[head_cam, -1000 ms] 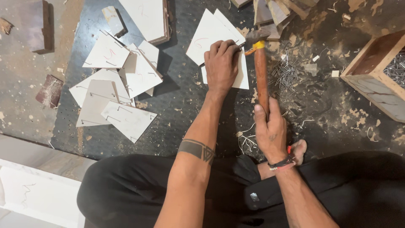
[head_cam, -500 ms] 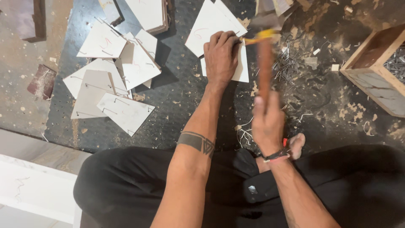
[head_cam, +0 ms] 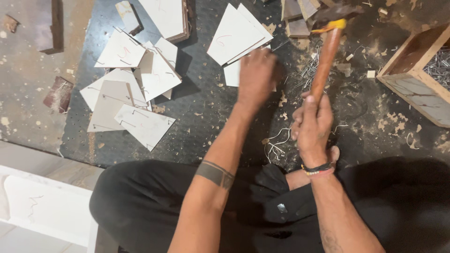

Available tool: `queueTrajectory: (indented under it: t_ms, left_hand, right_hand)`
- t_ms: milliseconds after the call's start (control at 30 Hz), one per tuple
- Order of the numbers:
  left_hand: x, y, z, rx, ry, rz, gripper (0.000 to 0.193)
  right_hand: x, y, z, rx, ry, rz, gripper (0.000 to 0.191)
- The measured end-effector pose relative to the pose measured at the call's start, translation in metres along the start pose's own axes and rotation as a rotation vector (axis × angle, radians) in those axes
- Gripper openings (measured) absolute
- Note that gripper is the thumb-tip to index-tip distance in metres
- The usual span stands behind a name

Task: The person sits cross-legged on the floor and hammers nails into small white board pieces one at a time, picking each piece from a pile, driving nails into it, and setting it back on the pile of finished pieces.

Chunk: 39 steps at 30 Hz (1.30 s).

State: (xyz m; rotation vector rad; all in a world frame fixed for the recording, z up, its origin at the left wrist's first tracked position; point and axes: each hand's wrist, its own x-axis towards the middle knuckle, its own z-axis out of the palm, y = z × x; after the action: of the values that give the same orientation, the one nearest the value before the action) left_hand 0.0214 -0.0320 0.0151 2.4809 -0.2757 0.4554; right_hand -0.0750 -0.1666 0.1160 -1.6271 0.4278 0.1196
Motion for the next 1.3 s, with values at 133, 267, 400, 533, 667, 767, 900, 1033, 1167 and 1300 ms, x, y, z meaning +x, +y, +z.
queueTrajectory:
  t_ms: [133, 267, 400, 533, 667, 767, 900, 1033, 1167, 1300]
  left_hand:
    - [-0.006, 0.03, 0.014, 0.131, -0.184, 0.065, 0.015]
    - [-0.007, 0.039, 0.023, 0.246, -0.241, 0.077, 0.008]
    - [-0.013, 0.017, 0.005, -0.246, -0.164, -0.274, 0.019]
    - [-0.013, -0.036, -0.028, -0.691, 0.068, -0.628, 0.034]
    - [-0.026, -0.057, -0.039, -0.562, 0.332, -0.54, 0.025]
    - [-0.034, -0.057, -0.036, -0.447, 0.386, -0.459, 0.017]
    - [-0.036, -0.058, -0.035, -0.397, 0.339, -0.476, 0.014]
    - [-0.036, -0.062, -0.038, -0.498, 0.289, -0.601, 0.016]
    - [-0.038, -0.064, -0.039, -0.448, 0.27, -0.524, 0.016]
    - [-0.04, -0.064, -0.04, -0.366, 0.255, -0.458, 0.016]
  right_hand:
    - [0.001, -0.001, -0.007, 0.075, -0.015, -0.042, 0.025]
    - [-0.001, 0.002, -0.006, 0.082, -0.02, 0.01, 0.026]
    - [0.002, 0.004, 0.0, 0.058, -0.056, 0.003, 0.026]
    - [0.0, 0.006, 0.004, 0.04, -0.087, 0.017, 0.027]
    - [0.001, 0.007, 0.009, 0.033, -0.099, 0.039, 0.029]
    - [-0.001, 0.007, 0.011, -0.023, -0.117, 0.039, 0.03]
    - [-0.004, 0.007, 0.013, -0.055, -0.131, 0.048, 0.032]
    - [-0.006, 0.007, 0.018, -0.101, -0.147, 0.059, 0.034]
    - [-0.007, 0.011, 0.022, -0.105, -0.177, 0.062, 0.035]
    - [-0.008, 0.018, 0.023, -0.101, -0.2, 0.05, 0.034]
